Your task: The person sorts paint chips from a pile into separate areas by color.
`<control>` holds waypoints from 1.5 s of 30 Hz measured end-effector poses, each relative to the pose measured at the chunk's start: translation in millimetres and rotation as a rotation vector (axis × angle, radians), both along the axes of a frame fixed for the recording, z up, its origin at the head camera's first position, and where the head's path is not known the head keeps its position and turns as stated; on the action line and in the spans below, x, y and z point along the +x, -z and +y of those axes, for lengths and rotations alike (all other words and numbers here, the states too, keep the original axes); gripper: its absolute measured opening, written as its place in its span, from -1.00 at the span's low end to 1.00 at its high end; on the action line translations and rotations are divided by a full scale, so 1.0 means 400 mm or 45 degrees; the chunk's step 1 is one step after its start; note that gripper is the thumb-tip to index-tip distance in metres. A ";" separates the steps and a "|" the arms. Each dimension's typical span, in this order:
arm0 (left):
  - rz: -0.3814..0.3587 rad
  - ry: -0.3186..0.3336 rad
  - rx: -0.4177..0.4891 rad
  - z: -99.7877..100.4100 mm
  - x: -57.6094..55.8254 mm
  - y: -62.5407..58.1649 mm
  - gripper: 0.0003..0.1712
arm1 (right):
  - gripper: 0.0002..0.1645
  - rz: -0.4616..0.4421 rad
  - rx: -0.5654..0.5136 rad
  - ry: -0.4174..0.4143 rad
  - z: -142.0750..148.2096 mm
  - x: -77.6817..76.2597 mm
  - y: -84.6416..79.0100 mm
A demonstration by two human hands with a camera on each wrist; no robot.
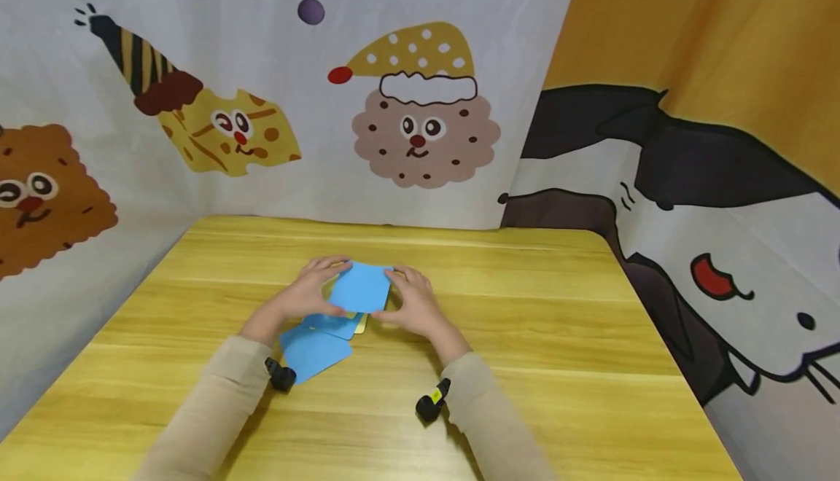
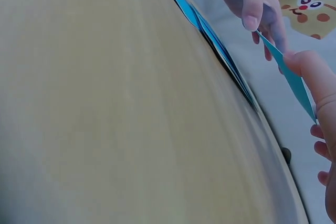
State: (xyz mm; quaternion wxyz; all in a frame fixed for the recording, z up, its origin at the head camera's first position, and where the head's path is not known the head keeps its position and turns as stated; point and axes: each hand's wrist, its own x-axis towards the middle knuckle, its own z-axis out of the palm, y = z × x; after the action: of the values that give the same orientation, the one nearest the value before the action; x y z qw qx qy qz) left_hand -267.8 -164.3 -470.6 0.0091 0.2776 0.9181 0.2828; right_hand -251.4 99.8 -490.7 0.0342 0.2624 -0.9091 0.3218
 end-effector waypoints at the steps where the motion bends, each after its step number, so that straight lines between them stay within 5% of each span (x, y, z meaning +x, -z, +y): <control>1: -0.004 -0.002 0.009 0.006 0.001 -0.001 0.17 | 0.10 0.003 0.000 -0.002 0.006 0.000 -0.001; 24: -0.033 -0.062 0.186 0.168 0.046 -0.032 0.12 | 0.13 0.074 -0.035 -0.013 0.152 0.011 -0.026; 45: -0.148 -0.126 0.397 0.317 0.030 0.045 0.14 | 0.11 -0.053 -0.102 0.015 0.282 -0.002 0.000</control>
State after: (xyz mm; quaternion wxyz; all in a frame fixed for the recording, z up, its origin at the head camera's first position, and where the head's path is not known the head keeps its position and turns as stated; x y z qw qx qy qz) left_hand -255.9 -37.4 -488.5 0.0051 0.2134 0.8735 0.4375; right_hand -252.3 212.5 -490.7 0.0275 0.2489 -0.8975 0.3631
